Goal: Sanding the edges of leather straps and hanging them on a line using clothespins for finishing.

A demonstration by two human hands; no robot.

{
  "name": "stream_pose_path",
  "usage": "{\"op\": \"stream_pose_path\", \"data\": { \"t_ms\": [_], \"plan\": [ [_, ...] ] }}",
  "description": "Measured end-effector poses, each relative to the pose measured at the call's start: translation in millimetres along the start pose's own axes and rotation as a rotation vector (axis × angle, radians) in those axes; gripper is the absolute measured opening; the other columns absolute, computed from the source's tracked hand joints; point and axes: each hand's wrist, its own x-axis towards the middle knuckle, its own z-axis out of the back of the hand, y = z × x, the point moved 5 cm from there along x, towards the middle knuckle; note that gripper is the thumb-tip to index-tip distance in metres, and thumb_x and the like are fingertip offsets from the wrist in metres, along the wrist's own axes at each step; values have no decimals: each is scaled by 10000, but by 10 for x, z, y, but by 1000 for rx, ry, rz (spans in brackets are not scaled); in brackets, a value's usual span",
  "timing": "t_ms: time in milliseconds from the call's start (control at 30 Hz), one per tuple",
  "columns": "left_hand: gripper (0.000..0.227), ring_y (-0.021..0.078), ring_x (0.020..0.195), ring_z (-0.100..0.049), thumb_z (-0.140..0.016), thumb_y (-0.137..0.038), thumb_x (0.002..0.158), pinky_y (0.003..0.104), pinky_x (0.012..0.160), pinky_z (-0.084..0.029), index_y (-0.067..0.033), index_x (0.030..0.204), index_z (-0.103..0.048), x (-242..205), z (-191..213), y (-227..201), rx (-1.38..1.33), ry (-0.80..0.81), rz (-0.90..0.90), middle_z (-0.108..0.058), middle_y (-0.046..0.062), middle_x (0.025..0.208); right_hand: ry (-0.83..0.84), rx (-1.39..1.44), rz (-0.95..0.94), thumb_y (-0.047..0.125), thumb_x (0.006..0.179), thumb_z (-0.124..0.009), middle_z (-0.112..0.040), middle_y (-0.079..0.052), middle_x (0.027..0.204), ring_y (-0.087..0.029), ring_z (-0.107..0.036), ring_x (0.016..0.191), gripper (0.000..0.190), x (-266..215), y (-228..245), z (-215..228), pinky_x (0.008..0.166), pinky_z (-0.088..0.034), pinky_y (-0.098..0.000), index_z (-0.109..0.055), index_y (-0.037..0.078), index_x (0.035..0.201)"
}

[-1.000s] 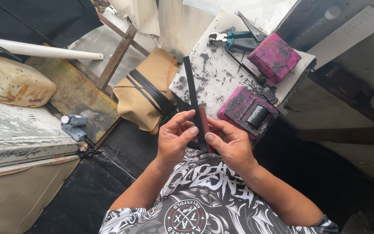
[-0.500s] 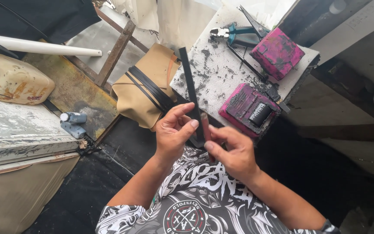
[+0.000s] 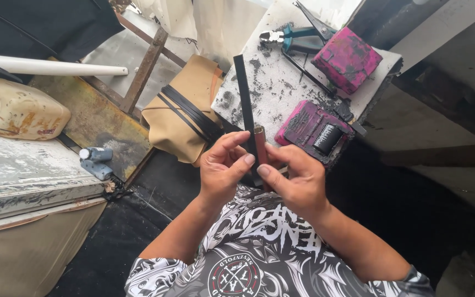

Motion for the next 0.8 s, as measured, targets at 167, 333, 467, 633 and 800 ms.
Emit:
{"op": "stream_pose_path", "data": {
  "t_ms": [167,333,467,633,800],
  "plan": [
    [465,108,688,-653,-788,33,823,234,537,-586,97,1265,-658,74,94,-34,-34,-27,-27,-675,186,1179,34,-1,-34,-22,717,-897,-733,-173,824,-186,-704,714,431,-123,-7,-22,661,-589,-330,-765,-41,1127],
    [477,143,685,-654,-814,48,789,267,532,-591,108,1240,-670,-65,-35,28,-46,31,12,-675,227,1175,-49,-28,41,17,811,-860,-715,-152,856,-170,-682,738,379,112,142,-48,713,-574,-344,-745,-35,1168],
    [470,128,657,-651,-776,55,820,250,520,-585,115,1267,-646,36,105,5,-72,8,-27,-672,197,1156,-11,-70,-1,22,710,-911,-729,-159,805,-202,-703,702,416,-136,76,-37,646,-568,-362,-781,-18,1104],
    [515,145,638,-638,-803,68,773,288,506,-597,134,1260,-647,-154,-64,48,-81,77,36,-667,239,1146,-37,55,59,-23,828,-825,-701,-169,826,-188,-695,571,375,167,-16,45,674,-588,-337,-725,-31,1189],
    [553,115,664,-627,-774,66,800,264,522,-596,111,1326,-611,-71,135,33,-66,69,3,-641,185,1224,-29,-50,-8,19,728,-900,-742,-156,824,-190,-723,648,413,-111,17,-38,633,-576,-356,-774,-5,1120]
  ]
}}
